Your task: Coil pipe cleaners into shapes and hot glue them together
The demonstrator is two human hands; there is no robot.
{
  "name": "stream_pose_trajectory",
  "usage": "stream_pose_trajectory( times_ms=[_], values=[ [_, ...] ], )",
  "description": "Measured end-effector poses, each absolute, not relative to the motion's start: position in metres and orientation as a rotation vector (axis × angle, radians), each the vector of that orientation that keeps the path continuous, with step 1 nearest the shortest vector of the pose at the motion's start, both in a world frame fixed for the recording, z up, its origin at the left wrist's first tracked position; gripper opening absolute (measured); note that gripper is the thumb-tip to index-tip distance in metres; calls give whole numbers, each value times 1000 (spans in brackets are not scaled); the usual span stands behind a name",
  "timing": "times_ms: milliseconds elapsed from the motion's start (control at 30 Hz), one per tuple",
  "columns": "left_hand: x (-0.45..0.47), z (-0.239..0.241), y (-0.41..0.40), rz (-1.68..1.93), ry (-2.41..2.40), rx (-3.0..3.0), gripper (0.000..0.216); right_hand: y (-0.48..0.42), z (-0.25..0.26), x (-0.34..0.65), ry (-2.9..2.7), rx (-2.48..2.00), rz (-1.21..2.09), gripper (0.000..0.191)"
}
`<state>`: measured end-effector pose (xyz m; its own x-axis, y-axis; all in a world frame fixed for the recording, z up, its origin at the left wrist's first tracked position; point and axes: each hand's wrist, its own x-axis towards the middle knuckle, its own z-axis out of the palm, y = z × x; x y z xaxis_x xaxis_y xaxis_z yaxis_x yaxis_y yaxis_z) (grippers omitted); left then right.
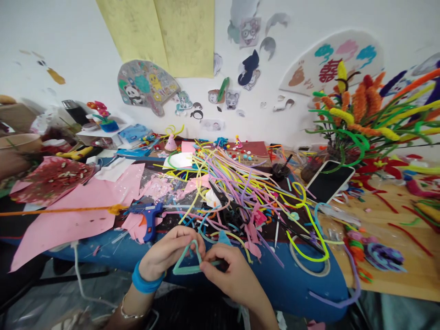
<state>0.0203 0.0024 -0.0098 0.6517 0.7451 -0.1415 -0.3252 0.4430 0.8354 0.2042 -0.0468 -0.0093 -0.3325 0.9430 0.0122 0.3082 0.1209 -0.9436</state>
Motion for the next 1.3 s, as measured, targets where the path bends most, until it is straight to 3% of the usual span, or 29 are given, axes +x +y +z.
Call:
stream_pose_trajectory(
  times_ms=[900, 1067, 1200, 1300],
  values=[
    [32, -39, -7, 868, 497, 561, 33, -44, -14, 198, -1668, -1263, 1219, 20],
    [27, -31, -8, 906, 520, 699, 29, -44, -11, 197, -1618, -1277, 1164, 20],
    [15, -24, -12, 933, 577, 924, 48, -46, -11, 201, -1563, -1336, 1059, 21],
    [9, -21, -16, 918, 798, 1055, 41, -48, -12, 203, -1540, -1363, 1028, 21]
  ],
)
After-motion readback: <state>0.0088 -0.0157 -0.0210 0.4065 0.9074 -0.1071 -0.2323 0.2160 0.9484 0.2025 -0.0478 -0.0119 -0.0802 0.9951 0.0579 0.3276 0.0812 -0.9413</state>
